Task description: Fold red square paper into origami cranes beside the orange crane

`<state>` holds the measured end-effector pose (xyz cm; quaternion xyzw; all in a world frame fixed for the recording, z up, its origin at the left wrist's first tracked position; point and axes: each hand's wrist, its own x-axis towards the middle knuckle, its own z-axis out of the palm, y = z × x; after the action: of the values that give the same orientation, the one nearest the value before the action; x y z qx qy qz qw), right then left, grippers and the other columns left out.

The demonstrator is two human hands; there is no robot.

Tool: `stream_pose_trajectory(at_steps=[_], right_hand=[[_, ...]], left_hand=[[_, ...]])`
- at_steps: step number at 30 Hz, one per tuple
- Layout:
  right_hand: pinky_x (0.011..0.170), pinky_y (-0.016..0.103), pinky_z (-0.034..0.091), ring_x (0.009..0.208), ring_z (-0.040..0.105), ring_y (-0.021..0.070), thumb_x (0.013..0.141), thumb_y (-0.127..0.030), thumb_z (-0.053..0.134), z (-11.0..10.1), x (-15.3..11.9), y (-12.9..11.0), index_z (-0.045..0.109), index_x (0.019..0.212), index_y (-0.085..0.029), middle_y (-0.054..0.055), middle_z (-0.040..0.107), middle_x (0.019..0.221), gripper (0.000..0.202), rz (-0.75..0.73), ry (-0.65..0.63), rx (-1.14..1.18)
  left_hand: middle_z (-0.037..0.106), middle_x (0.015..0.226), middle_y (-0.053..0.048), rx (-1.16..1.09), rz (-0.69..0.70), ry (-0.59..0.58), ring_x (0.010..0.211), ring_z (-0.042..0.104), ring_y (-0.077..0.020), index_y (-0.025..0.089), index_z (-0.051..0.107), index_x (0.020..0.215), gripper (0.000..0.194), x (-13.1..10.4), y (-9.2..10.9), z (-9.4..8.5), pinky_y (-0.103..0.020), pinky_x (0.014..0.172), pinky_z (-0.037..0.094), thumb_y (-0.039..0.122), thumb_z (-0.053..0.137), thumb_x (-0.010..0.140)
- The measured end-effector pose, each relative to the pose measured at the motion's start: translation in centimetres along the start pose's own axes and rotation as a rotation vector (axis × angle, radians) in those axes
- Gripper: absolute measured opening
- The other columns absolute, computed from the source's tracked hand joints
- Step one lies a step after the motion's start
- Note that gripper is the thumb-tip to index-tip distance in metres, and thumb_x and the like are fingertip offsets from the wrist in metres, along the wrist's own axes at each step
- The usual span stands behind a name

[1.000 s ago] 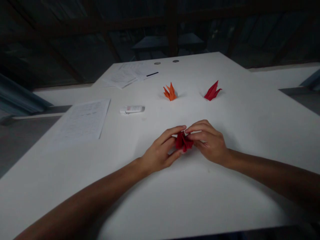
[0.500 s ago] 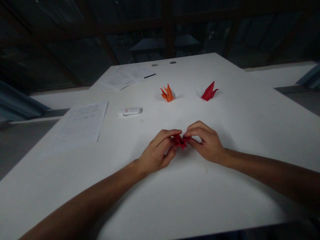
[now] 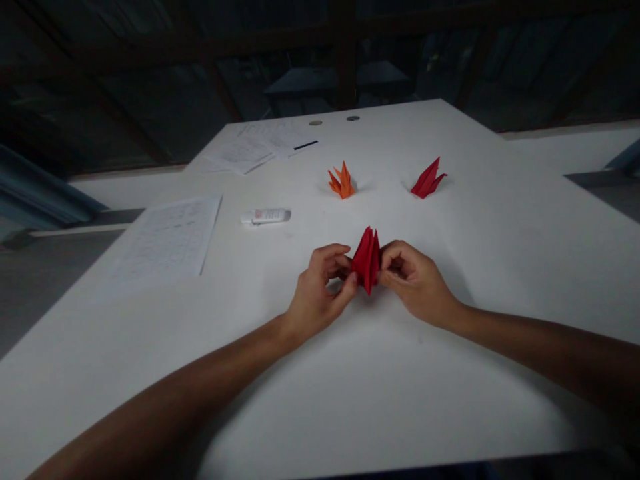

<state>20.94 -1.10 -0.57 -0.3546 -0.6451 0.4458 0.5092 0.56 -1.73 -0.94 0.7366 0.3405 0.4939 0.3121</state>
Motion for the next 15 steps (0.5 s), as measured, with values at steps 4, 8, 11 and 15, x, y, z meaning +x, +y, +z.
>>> stream_pose_trajectory(at_steps=[4, 8, 11, 15], right_hand=[[0.081, 0.034, 0.055, 0.088, 0.067, 0.0185, 0.092, -0.032, 0.070, 0.18, -0.17, -0.32, 0.063, 0.101, -0.024, 0.003, 0.069, 0.097, 0.013, 0.029, -0.070, -0.005], [0.085, 0.037, 0.057, 0.090, 0.070, 0.0207, 0.087, -0.037, 0.076, 0.30, -0.12, -0.20, 0.066, 0.098, -0.023, 0.004, 0.073, 0.097, 0.020, 0.075, -0.076, -0.053], [0.082, 0.037, 0.058, 0.086, 0.070, 0.0203, 0.090, -0.035, 0.073, 0.26, -0.08, 0.10, 0.068, 0.094, -0.023, 0.003, 0.074, 0.093, 0.014, 0.073, -0.040, -0.095], [0.079, 0.036, 0.057, 0.086, 0.070, 0.0203, 0.090, -0.028, 0.071, 0.15, -0.14, 0.35, 0.067, 0.098, -0.025, 0.003, 0.074, 0.093, 0.009, 0.039, 0.000, -0.116]], left_hand=[[0.064, 0.091, 0.002, 0.058, -0.034, 0.054, 0.078, 0.068, -0.0094, 0.025, 0.045, 0.130, 0.046, 0.32, 0.12, -0.06, -0.023, 0.075, 0.057, 0.013, 0.064, 0.090], [0.063, 0.085, 0.004, 0.081, -0.099, 0.045, 0.074, 0.067, -0.0098, 0.024, 0.044, 0.131, 0.049, 0.46, 0.33, -0.05, -0.022, 0.072, 0.056, 0.015, 0.066, 0.088], [0.063, 0.086, 0.003, 0.047, -0.148, 0.005, 0.075, 0.068, -0.0112, 0.024, 0.042, 0.133, 0.052, 0.50, 0.42, -0.06, -0.023, 0.071, 0.056, 0.018, 0.067, 0.088], [0.065, 0.089, 0.001, -0.052, -0.189, -0.048, 0.081, 0.069, -0.0141, 0.024, 0.038, 0.135, 0.054, 0.78, 0.38, -0.32, -0.028, 0.077, 0.057, 0.019, 0.066, 0.089]])
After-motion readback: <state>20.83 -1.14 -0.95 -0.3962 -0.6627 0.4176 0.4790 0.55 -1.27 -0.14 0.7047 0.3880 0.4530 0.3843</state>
